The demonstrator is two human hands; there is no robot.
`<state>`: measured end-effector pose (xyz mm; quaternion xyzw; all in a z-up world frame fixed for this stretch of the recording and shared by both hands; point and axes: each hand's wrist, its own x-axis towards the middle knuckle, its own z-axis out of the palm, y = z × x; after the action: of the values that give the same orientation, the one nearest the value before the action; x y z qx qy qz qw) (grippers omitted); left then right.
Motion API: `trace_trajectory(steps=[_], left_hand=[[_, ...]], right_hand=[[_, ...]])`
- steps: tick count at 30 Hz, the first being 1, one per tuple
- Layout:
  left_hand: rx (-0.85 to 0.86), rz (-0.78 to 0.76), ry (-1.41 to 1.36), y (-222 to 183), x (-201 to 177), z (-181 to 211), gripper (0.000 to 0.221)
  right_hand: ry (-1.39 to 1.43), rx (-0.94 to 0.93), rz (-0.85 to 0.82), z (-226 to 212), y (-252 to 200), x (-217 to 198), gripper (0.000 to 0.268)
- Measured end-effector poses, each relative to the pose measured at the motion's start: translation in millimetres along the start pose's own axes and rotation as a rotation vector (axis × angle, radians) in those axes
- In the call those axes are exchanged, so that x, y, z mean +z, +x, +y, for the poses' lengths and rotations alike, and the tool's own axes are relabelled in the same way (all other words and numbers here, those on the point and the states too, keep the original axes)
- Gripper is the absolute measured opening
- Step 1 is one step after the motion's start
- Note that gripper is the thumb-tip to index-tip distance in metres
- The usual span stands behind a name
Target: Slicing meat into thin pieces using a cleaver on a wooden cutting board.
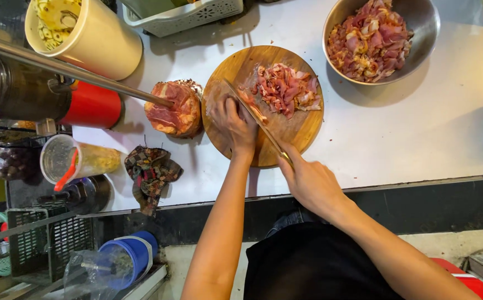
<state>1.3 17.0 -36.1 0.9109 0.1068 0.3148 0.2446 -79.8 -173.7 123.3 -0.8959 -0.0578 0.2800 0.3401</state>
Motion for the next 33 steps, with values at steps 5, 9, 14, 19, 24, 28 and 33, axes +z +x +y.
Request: trace_trajectory(steps=[5, 9, 14, 19, 24, 28, 33], left_hand=[[-0.012, -0.026, 0.006, 3.1, -5.9, 7.1, 0.033], [-0.006, -0.02, -0.002, 4.4, -9.1, 8.9, 0.037], [-0.015, -0.048, 0.018, 6.2, -9.5, 14.4, 0.038], [-0.033, -0.077, 0.006, 3.1, -8.3, 11.3, 0.041], [0.002, -0.064, 0.029, 6.7, -13.9, 16.1, 0.032], [-0.005, -0.074, 0.036, 9.2, -13.1, 16.0, 0.03], [-0.016, -0.089, 0.039, 3.4, -9.6, 13.3, 0.023]], right_hand=[[0.02, 0.017, -0.031, 11.1, -5.0, 3.3, 0.047], [-0.001, -0.063, 0.0, 10.4, 44.7, 14.9, 0.041], [0.04, -0.033, -0.033, 15.1, 5.5, 1.9, 0.043], [0.096, 0.044, -0.108, 12.0, 14.3, 1.9, 0.046], [0.027, -0.098, 0.0, 3.5, 52.6, 11.1, 0.044], [0.009, -0.02, -0.054, 11.1, 10.9, 1.3, 0.046], [0.004, 0.01, -0.077, 15.4, 38.9, 13.3, 0.045]])
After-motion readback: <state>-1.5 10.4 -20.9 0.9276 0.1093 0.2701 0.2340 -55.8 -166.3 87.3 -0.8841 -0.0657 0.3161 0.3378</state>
